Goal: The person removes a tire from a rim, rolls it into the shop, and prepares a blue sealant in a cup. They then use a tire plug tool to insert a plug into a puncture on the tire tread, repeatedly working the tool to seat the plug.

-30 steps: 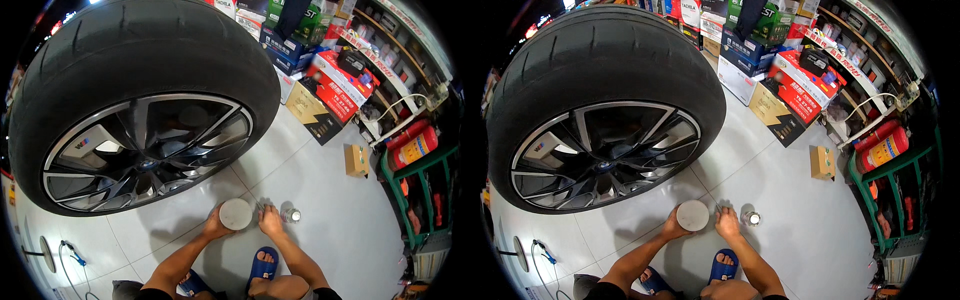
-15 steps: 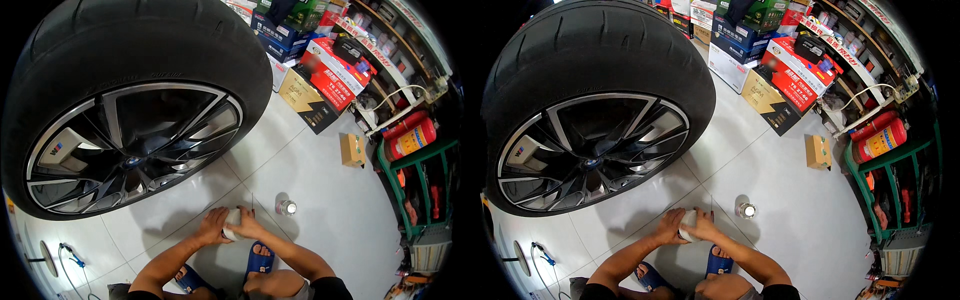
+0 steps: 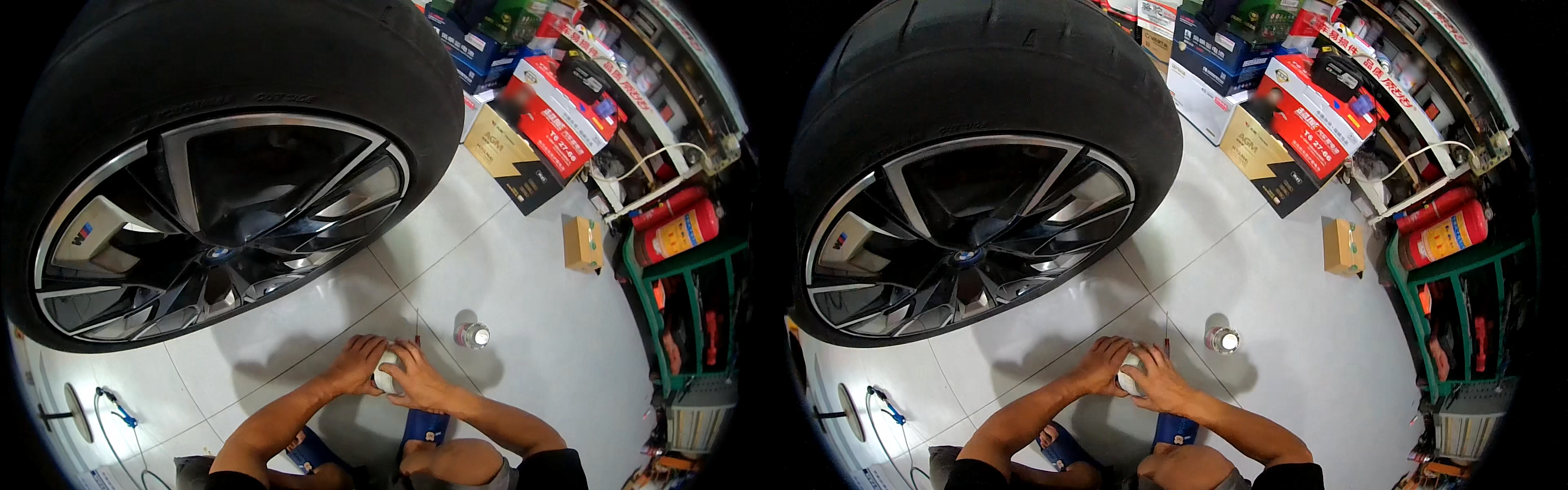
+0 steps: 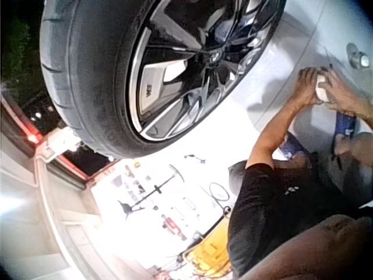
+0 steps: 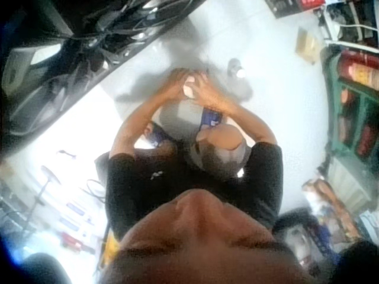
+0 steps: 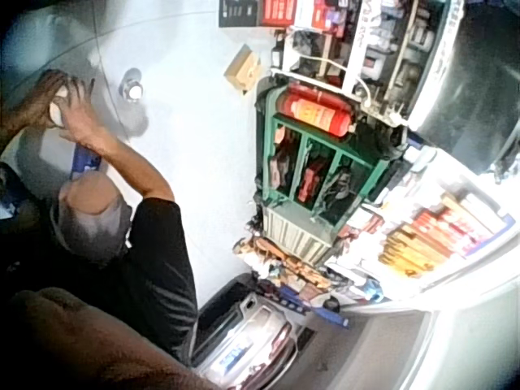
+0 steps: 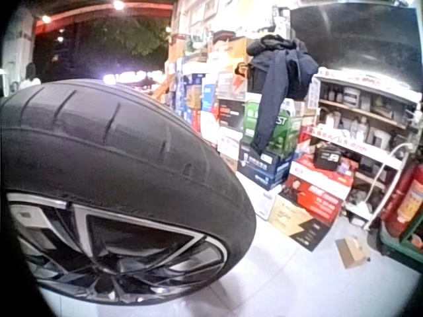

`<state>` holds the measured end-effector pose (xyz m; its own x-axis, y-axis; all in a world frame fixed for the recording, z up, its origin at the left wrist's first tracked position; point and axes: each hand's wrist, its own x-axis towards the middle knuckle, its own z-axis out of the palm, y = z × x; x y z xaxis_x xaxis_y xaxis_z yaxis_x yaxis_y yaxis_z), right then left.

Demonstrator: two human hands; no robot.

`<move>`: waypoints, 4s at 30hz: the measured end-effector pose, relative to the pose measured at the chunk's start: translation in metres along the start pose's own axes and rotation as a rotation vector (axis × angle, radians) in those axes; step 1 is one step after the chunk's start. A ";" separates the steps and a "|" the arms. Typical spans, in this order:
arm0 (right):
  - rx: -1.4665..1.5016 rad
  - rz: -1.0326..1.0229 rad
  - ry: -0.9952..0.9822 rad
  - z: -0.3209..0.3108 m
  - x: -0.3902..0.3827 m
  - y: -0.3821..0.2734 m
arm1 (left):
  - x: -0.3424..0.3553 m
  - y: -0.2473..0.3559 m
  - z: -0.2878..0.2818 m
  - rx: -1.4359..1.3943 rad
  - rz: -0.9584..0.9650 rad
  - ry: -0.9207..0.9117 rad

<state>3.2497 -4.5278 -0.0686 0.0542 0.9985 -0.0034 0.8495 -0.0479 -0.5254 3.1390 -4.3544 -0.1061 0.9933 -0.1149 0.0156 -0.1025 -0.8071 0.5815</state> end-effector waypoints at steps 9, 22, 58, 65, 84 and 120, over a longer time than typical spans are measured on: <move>0.926 0.745 0.208 0.032 0.014 0.012 | 0.004 0.001 -0.001 -0.032 -0.003 0.034; 0.512 0.597 0.026 0.013 0.017 0.005 | -0.004 -0.010 0.004 -0.071 -0.051 0.005; 0.078 -0.052 -0.121 -0.016 0.029 0.003 | -0.026 -0.011 0.012 -0.138 -0.095 0.163; 0.744 0.932 -0.222 0.008 0.039 0.018 | -0.016 -0.006 0.013 -0.093 -0.118 0.089; 0.166 0.802 0.757 0.030 0.037 0.100 | -0.053 -0.057 -0.071 0.050 -0.409 0.244; 1.149 0.037 0.412 -0.149 0.054 -0.078 | -0.008 0.115 -0.261 -0.561 -0.103 0.199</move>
<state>3.2644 -4.4740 0.0996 0.4079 0.9042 0.1263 -0.1027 0.1829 -0.9778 3.1336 -4.2949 0.1729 0.9932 0.1021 0.0565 -0.0143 -0.3734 0.9275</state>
